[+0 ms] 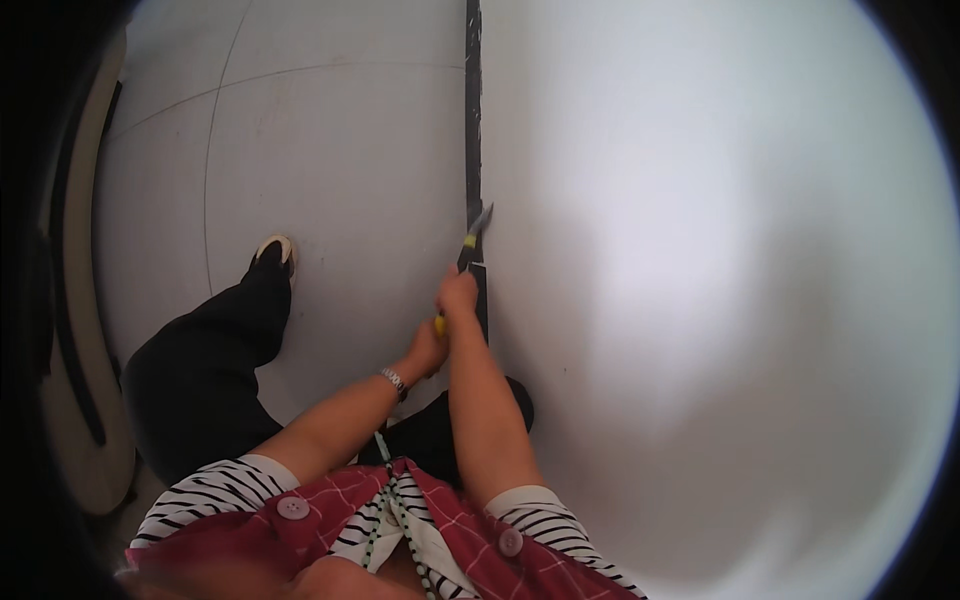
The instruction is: The person kneels and uses a hammer to pry and remove a dark baseboard from the wall. They repeatedly tap and lever the baseboard along its length to detach it from the wall.
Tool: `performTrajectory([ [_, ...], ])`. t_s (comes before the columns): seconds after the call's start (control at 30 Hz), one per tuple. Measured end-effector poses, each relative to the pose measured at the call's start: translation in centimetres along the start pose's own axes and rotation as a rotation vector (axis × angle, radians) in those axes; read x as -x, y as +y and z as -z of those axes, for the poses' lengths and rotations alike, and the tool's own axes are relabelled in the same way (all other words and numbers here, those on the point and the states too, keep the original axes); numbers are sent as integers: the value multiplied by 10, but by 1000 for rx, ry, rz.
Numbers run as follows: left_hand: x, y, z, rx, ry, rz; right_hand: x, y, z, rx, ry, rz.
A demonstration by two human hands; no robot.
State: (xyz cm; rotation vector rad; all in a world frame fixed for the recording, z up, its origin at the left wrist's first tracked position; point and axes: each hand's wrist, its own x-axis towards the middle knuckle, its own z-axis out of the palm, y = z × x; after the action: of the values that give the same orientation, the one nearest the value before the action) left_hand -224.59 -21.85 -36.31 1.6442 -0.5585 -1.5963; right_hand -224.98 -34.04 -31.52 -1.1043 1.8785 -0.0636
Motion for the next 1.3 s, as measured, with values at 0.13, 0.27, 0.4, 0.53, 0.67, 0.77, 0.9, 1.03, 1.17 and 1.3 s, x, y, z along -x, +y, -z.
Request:
performTrajectory([
  [0.13,38,6,-2,-42,-140,194,-15,53,9,48,8,-176],
  [0.27,-7,3,14,-133,82,-149,-23,-2,-5,-99,-39,101],
  [0.4,-8,50,6,-132,-60,74,-48,6,19,29,-32,134],
  [0.53,20,22,26,-173,-48,147,-15,19,-9,18,-1,-72],
  [0.67,10,21,9,-239,19,-3,-49,39,4,-40,-25,-16],
  [0.77,-29,48,32,-144,-14,26,-41,-31,-2,-101,-20,78],
  [0.9,-17,70,36,-71,-13,-1,-46,-27,-3,-45,-19,42],
  [1.03,-5,11,6,-201,19,38,-81,42,-2,28,-25,31],
  [1.17,-25,13,30,-135,38,6,-54,6,-26,-128,-90,60],
  [1.3,-40,112,31,-49,-62,184,-68,-50,16,-102,-68,107],
])
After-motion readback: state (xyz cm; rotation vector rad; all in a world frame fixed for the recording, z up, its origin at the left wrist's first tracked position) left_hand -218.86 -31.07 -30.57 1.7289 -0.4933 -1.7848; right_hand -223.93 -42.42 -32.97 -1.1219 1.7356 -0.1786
